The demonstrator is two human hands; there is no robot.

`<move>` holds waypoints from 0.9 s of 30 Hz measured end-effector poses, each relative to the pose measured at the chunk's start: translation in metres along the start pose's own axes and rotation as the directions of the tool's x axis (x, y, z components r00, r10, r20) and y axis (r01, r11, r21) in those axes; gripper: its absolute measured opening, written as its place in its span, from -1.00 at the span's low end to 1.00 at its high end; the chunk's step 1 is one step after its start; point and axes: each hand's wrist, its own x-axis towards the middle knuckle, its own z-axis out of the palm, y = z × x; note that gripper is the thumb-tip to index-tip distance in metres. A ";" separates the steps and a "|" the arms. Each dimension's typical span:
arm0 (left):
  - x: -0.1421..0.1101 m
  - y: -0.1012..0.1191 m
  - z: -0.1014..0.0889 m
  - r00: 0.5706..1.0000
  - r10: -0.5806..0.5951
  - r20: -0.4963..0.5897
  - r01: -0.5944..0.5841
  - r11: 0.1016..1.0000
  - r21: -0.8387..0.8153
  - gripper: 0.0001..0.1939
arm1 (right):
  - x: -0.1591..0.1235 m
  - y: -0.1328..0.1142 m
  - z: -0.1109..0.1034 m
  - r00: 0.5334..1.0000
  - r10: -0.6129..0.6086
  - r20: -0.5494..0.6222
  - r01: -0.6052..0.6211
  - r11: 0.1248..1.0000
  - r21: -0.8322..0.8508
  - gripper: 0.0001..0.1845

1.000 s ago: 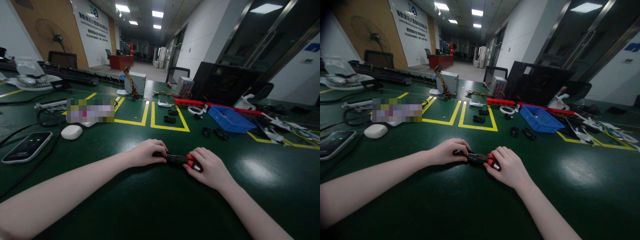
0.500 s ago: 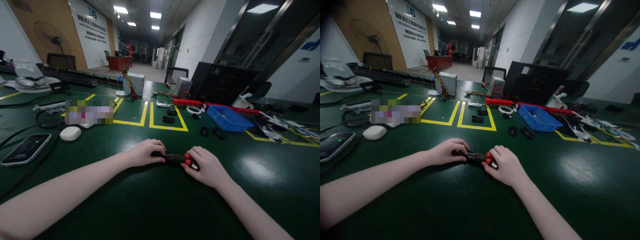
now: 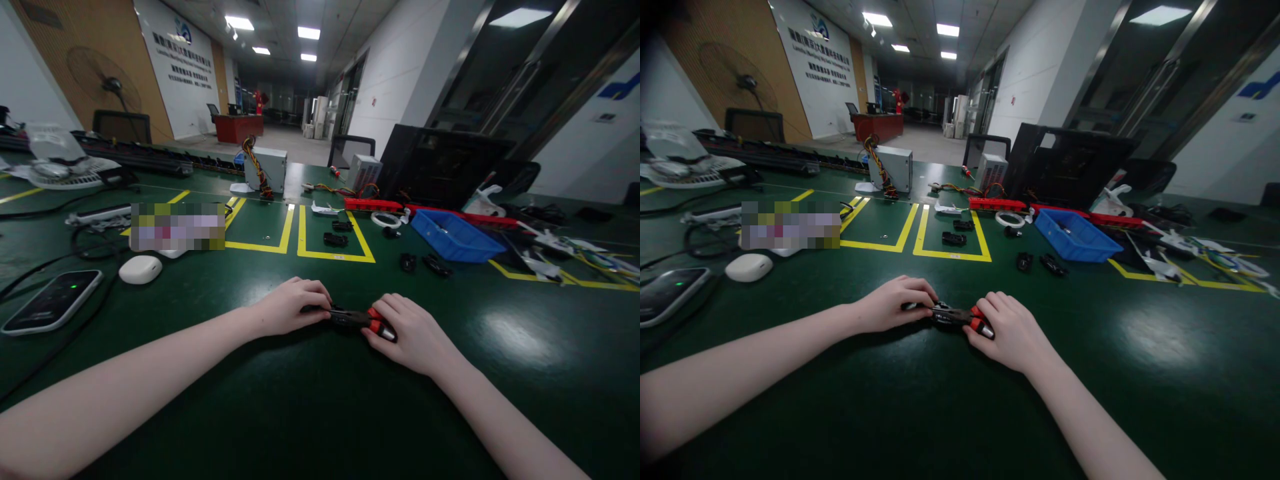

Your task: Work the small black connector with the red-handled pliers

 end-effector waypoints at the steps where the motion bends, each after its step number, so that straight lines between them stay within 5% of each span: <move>1: 0.000 0.001 0.000 1.000 -0.006 0.005 0.006 1.000 0.018 -0.87 | 0.000 0.000 0.000 1.000 0.000 0.002 0.000 1.000 -0.002 -0.79; 20: 0.002 0.001 0.003 0.999 -0.016 0.030 0.013 0.998 0.069 -0.80 | -0.001 0.002 0.001 1.000 0.011 -0.019 -0.011 0.999 -0.047 -0.74; 27: 0.003 -0.003 0.003 0.999 -0.028 0.016 0.029 0.998 -0.058 -0.84 | -0.003 0.001 0.000 0.999 0.022 -0.038 -0.023 1.000 -0.022 -0.71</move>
